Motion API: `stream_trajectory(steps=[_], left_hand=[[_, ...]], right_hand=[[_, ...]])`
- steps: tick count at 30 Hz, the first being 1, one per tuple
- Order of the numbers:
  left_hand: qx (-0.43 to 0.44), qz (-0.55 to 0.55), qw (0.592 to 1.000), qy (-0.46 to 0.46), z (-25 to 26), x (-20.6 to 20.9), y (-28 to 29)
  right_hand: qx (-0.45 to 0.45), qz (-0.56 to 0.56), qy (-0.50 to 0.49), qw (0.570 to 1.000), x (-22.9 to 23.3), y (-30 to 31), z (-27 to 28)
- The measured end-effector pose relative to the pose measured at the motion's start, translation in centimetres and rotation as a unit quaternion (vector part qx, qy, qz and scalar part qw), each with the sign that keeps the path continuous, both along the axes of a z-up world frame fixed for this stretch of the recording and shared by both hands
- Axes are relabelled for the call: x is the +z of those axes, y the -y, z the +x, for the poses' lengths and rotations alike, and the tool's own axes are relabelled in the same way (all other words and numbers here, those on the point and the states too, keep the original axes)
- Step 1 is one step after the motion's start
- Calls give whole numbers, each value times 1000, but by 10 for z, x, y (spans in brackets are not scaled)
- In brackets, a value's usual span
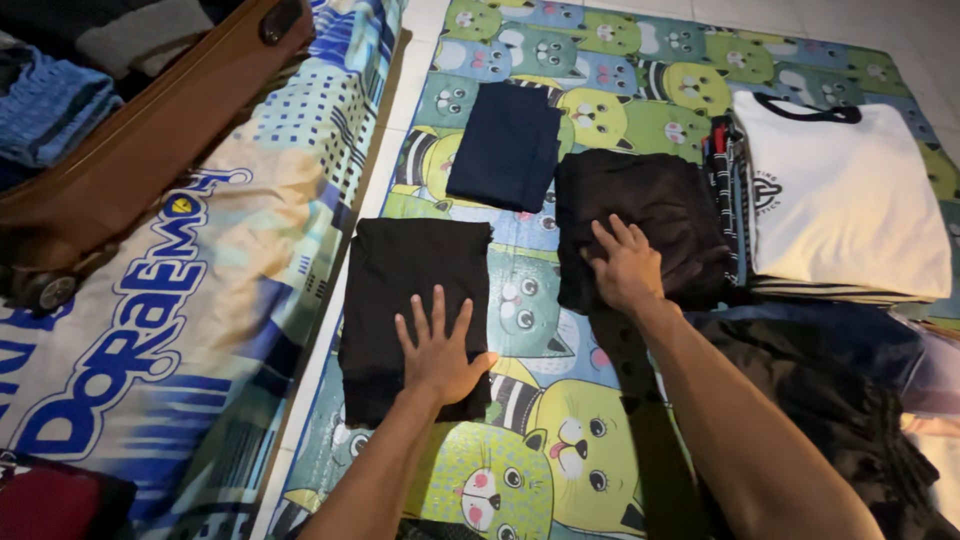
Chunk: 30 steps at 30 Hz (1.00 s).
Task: The person sits on a mat and folds various clothing items, including t-shirts and jeans, by hand. They pick up each item, fold it into a neat stack, and place it on the mat next to other folded clothes.
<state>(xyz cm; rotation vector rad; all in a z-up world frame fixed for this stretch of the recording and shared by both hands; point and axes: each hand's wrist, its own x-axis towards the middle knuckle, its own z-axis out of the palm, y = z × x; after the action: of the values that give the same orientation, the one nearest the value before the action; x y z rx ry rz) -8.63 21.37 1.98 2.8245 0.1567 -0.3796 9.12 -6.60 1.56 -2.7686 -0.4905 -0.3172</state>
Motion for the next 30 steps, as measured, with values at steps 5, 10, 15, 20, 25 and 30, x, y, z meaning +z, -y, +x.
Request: stream_trajectory(steps=[5, 10, 15, 20, 25, 30], left_hand=[[0, -5, 1000, 4, 1, 3, 0], [15, -48, 997, 60, -5, -6, -3], [75, -197, 921, 327, -10, -37, 11], [198, -763, 615, 19, -24, -24, 75], [95, -953, 264, -114, -56, 23, 80], [18, -966, 251, -62, -77, 67, 51]], right_hand=[[-12, 190, -21, 982, -3, 8, 15], [-86, 395, -59, 913, 35, 27, 7], [-93, 388, -22, 917, 103, 38, -43], [88, 419, -47, 903, 141, 8, -143], [233, 232, -274, 904, 129, -32, -252], [214, 328, -238, 889, 118, -42, -275]])
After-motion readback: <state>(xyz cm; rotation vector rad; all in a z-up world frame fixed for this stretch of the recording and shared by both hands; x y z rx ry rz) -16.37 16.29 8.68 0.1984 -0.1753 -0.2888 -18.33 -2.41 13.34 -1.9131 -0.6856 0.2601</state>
